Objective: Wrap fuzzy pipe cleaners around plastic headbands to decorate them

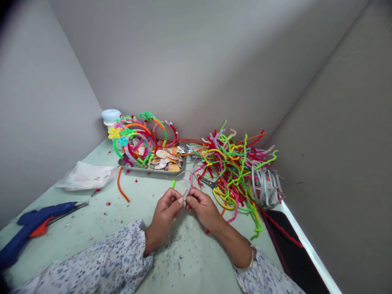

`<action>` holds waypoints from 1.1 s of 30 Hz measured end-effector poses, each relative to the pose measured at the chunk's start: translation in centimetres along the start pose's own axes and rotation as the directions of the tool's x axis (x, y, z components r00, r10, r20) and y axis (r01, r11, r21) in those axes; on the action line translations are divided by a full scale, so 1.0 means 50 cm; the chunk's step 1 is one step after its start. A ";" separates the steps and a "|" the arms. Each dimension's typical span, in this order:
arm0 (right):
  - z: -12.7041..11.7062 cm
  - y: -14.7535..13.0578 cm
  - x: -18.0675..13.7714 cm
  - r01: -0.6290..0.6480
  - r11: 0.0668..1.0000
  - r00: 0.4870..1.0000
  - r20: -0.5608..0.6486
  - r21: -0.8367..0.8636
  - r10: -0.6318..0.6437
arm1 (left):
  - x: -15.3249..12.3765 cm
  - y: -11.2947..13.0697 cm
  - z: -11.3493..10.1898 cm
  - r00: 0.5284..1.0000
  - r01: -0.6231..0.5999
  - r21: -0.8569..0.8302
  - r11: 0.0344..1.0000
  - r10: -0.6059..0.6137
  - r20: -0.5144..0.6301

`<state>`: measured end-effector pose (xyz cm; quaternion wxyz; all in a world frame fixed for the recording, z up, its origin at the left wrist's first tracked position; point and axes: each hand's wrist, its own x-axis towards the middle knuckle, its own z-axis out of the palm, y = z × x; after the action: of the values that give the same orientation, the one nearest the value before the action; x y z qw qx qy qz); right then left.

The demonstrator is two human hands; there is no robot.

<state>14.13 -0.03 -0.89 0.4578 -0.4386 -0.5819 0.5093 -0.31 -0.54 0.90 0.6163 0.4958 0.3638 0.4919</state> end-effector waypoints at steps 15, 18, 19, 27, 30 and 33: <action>0.017 -0.005 0.001 -0.010 0.999 0.983 -0.182 0.030 0.015 | 0.002 -0.010 -0.003 0.997 -0.075 0.056 0.996 0.075 0.004; 0.018 -0.006 -0.006 0.029 0.999 0.972 -0.232 -0.024 -0.034 | 0.002 -0.011 -0.004 0.995 -0.092 0.095 0.991 0.094 -0.026; 0.019 -0.008 -0.010 0.043 0.998 0.968 -0.247 -0.039 -0.051 | 0.002 -0.011 -0.004 0.994 -0.095 0.108 0.990 0.099 -0.035; 0.024 -0.017 -0.023 0.068 0.979 0.969 -0.223 -0.195 -0.111 | 0.001 -0.012 -0.002 0.990 -0.127 0.163 0.978 0.136 -0.041; 0.026 -0.014 -0.021 0.044 0.979 0.969 -0.231 -0.198 -0.091 | 0.002 -0.014 -0.001 0.990 -0.127 0.166 0.978 0.135 -0.037; 0.026 -0.014 -0.019 0.029 0.984 0.970 -0.232 -0.175 -0.070 | 0.003 -0.013 -0.001 0.990 -0.133 0.177 0.975 0.140 -0.029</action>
<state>13.03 -1.29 -0.35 0.4974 -0.5191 -0.5755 0.3899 -0.13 -0.39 0.25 0.5276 0.5613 0.3833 0.5095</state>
